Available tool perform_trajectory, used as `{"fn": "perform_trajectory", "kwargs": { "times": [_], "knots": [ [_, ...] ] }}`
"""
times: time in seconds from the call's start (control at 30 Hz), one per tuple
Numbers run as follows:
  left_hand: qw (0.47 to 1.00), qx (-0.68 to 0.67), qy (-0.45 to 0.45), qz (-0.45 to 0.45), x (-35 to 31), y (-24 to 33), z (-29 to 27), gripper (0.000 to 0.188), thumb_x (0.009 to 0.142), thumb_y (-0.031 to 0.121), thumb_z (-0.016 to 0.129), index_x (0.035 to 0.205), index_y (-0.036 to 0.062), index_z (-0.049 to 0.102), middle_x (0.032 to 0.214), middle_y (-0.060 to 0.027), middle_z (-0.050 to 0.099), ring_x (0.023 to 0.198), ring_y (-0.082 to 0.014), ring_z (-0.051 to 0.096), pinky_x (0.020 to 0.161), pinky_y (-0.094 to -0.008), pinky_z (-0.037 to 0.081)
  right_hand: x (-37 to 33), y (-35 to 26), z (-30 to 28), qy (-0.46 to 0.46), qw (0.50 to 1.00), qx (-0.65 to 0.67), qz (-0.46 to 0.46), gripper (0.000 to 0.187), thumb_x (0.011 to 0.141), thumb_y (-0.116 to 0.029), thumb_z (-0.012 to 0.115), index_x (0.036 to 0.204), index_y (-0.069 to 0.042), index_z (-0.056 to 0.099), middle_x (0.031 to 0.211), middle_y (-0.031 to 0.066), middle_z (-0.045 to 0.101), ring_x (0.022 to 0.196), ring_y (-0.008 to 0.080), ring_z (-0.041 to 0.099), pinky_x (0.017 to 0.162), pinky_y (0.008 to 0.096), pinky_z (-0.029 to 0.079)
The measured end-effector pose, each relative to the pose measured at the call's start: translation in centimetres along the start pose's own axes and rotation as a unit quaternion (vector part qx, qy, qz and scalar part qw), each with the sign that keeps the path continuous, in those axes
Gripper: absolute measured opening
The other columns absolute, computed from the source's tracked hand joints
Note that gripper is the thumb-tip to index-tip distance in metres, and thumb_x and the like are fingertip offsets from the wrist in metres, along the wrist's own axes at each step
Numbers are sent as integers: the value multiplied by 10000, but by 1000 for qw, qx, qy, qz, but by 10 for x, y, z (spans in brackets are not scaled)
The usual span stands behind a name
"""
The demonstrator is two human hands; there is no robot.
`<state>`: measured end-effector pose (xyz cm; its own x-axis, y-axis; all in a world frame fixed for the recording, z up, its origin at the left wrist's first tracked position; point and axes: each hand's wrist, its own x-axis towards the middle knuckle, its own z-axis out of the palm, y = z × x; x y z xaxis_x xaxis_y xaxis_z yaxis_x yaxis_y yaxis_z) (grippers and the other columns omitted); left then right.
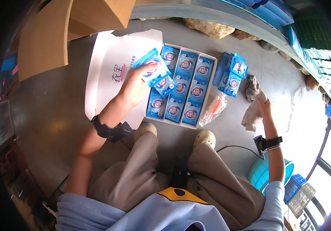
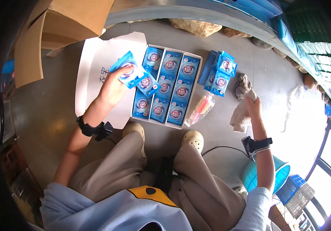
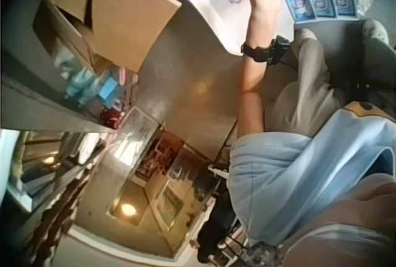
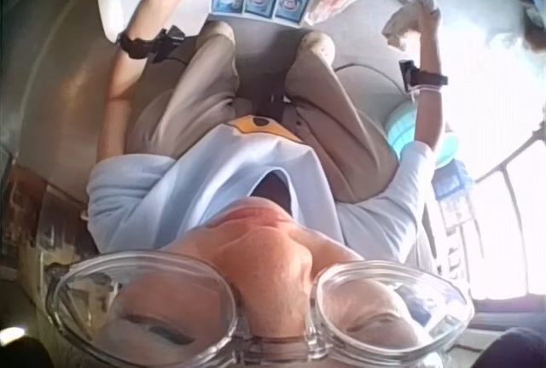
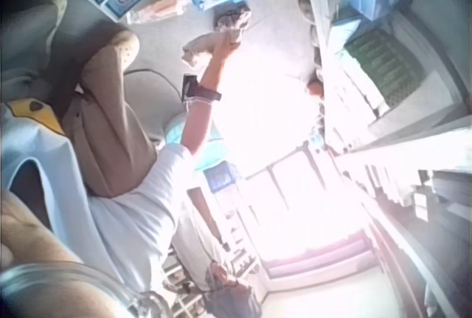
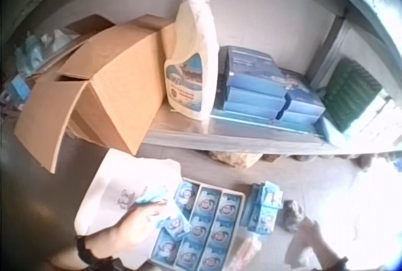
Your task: Using a small cloth to wipe down individually packaged laundry detergent pods and placing them into a white box.
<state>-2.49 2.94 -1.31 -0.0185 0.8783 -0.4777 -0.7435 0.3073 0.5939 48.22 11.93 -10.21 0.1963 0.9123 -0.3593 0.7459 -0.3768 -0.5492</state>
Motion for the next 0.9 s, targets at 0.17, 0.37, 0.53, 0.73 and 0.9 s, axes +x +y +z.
{"fn": "perform_trajectory", "kwargs": {
  "times": [0.17,0.37,0.53,0.73,0.9],
  "knots": [
    [999,34,23,-7,-9,4,-4,178,783,40,537,954,-8,551,930,-92,583,895,-178,563,783,-287,453,3,39,-13,12,988,77,136,440,715,-267,620,1014,43,528,848,111,582,746,197,569,648,317,465],
    [998,48,19,-42,-4,-4,0,184,773,38,551,951,-8,556,925,-87,588,882,-170,569,771,-284,461,36,96,-72,126,983,66,112,437,710,-294,634,979,35,531,827,108,581,706,194,573,588,306,479],
    [997,54,26,-58,-8,0,-6,164,784,24,538,946,3,559,927,-76,587,898,-167,562,800,-291,449,11,34,-73,144,971,100,160,412,706,-294,617,998,-13,547,798,106,591,706,225,584,564,327,485],
    [997,42,6,-61,-5,-2,-5,158,787,30,532,939,-1,561,925,-79,586,895,-171,560,805,-300,447,7,55,-108,77,969,-234,17,364,659,-228,610,963,-31,580,861,142,615,739,248,592,668,351,465],
    [991,131,-30,4,-4,-8,-20,155,790,32,527,938,-11,549,951,-93,572,936,-186,541,838,-307,425,1,77,-121,35,932,-337,128,309,612,-185,701,892,-74,634,866,126,629,776,253,594,687,355,456]
  ]
}}
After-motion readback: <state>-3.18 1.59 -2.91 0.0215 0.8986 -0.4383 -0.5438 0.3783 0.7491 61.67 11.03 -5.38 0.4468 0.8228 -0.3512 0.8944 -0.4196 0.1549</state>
